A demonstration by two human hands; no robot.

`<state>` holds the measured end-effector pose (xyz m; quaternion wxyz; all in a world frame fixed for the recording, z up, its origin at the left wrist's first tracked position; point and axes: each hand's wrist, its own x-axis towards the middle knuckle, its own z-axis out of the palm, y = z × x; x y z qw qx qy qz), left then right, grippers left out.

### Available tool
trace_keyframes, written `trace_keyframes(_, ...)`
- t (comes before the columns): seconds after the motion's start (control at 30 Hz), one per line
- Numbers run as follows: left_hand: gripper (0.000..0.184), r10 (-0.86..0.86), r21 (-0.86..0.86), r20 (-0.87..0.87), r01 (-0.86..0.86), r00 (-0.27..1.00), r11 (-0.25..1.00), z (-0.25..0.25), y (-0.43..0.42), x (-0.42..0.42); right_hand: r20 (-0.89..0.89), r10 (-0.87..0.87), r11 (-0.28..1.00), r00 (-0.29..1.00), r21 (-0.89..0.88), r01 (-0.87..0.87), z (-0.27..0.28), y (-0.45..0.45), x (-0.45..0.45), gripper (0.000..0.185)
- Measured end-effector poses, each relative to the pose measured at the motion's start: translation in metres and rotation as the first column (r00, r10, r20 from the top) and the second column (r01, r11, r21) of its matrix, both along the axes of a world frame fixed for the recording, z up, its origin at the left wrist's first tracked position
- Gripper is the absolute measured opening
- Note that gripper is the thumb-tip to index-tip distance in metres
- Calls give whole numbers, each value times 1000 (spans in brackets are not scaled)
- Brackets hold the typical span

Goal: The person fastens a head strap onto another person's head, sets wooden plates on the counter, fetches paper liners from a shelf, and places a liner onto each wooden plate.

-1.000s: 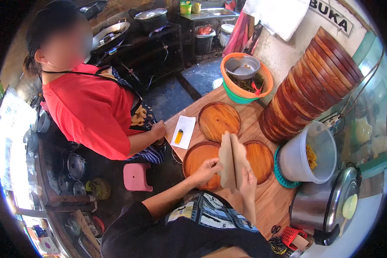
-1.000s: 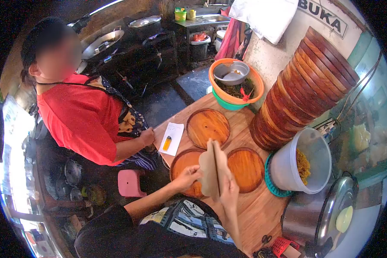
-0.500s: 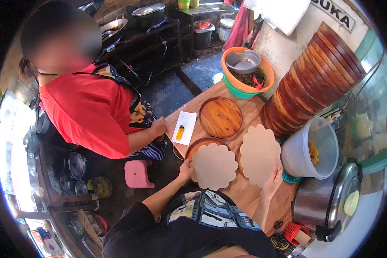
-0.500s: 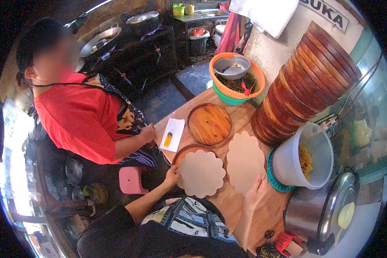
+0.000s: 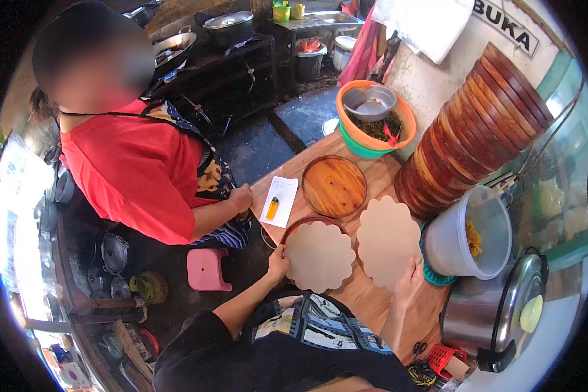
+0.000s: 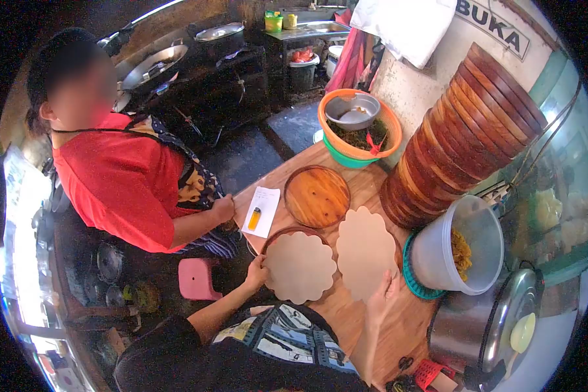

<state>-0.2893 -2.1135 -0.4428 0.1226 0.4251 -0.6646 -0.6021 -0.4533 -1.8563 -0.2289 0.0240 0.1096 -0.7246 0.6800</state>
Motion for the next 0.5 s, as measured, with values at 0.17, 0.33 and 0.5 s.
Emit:
trace_keyframes(0.17,38,4,-192,90,13,996,981,12,-2,-2,37,-35,995,999,-91,38,9,-15,9,28)
trace_keyframes(0.33,35,-39,-195,140,66,989,979,16,1,4,38,-8,997,999,-70,10,2,-15,12,28)
trace_keyframes(0.5,32,-10,-187,37,17,999,982,22,-1,3,7,2,999,1000,-46,-2,1,-17,12,29)
